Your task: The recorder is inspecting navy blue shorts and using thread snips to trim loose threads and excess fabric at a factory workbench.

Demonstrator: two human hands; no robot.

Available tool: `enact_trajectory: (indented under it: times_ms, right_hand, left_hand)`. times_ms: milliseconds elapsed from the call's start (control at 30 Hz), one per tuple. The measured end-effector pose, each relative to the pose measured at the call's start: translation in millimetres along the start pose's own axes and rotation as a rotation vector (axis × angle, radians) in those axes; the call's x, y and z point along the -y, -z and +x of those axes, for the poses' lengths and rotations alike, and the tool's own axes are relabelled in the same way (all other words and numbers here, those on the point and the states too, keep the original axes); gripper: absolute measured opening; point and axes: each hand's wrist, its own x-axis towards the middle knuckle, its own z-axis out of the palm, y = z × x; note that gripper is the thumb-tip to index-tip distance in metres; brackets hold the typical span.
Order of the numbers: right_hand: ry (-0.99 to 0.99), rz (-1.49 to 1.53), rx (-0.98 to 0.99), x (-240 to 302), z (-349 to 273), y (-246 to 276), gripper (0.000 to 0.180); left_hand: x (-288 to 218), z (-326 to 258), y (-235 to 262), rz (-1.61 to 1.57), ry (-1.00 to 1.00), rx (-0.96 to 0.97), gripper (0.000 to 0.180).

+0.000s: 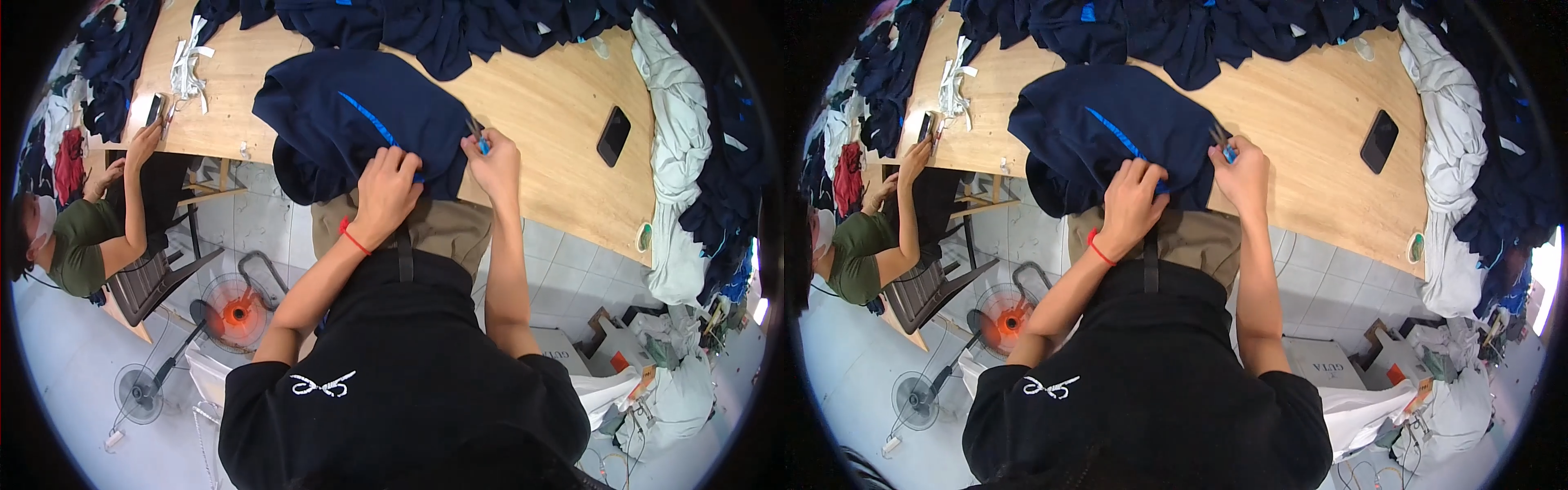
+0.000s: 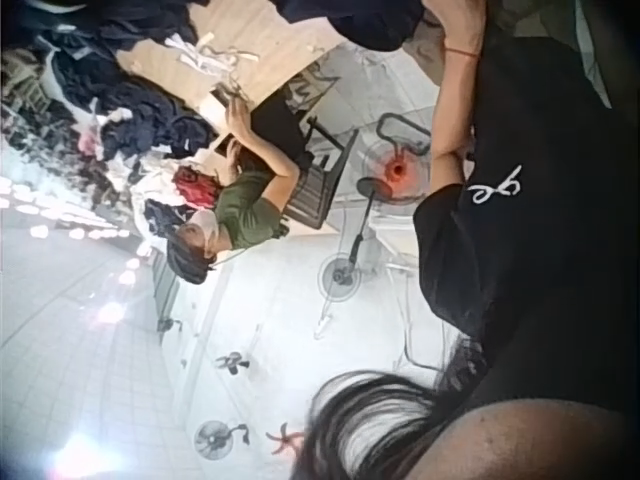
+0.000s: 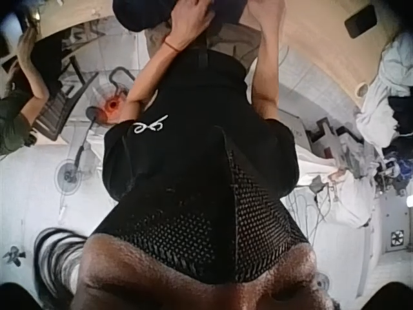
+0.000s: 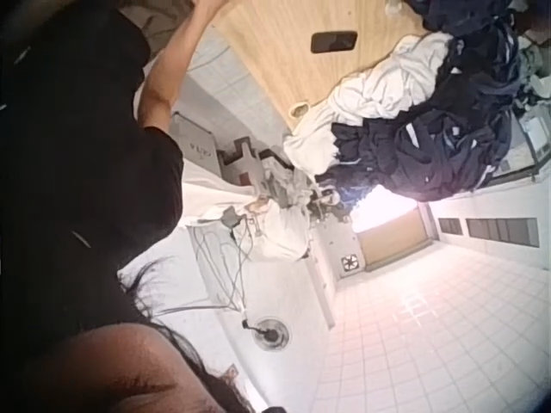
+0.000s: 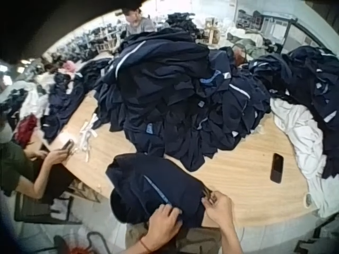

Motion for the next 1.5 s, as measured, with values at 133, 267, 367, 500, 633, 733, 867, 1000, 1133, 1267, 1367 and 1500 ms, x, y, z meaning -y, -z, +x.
enact_trajectory:
  times_ms: [133, 267, 367, 500, 633, 733, 867, 1000, 1133, 1267, 1367, 1500]
  right_hand:
    - [0.116, 0.465, -0.061, -8, -21, 28, 0.011]
    - [0.176, 0.447, -0.386, -1, -46, 95, 0.008]
    - [0.173, 0.607, -0.440, 30, -58, 114, 0.008]
    - [0.121, 0.698, -0.225, 32, -66, 98, 0.026]
    - [0.094, 0.856, -0.169, 23, -73, 59, 0.029]
    - [0.005, 1.052, -0.097, 26, -70, 51, 0.031]
    - [-0.311, 1.831, 0.227, 14, -56, 45, 0.034]
    - [-0.293, 1.654, 0.274, 32, -72, 44, 0.032]
    - [0.068, 1.426, 0.368, 46, -82, 39, 0.033]
    - [0.102, 1.346, 0.340, 54, -87, 37, 0.031]
    - [0.107, 1.325, 0.334, 51, -84, 36, 0.030]
    - [0.027, 1.233, 0.253, 46, -77, 38, 0.032]
  left_hand:
    - [-24, 24, 43, -0.734, 0.454, 0.145, 0.011]
    - [-49, 42, 100, -1.862, 0.449, 0.002, 0.012]
    - [-13, 45, 105, -1.607, 0.380, -0.084, 0.023]
    - [26, 33, 99, -0.598, 0.435, -0.230, 0.016]
    - [38, 6, 85, -0.401, 0.534, -0.522, 0.012]
    - [52, -11, 82, -0.675, 0.744, -0.557, 0.015]
    - [74, -9, 105, -2.213, 0.935, -0.258, 0.024]
    - [82, -5, 118, -1.954, 0.902, -0.570, 0.019]
    - [81, -3, 123, -1.969, 0.801, -0.534, 0.021]
    - [87, -15, 115, -2.103, 0.680, -0.436, 0.020]
    - [69, -16, 113, -2.080, 0.661, -0.371, 0.030]
    - [47, -10, 107, -1.969, 0.447, -0.062, 0.032]
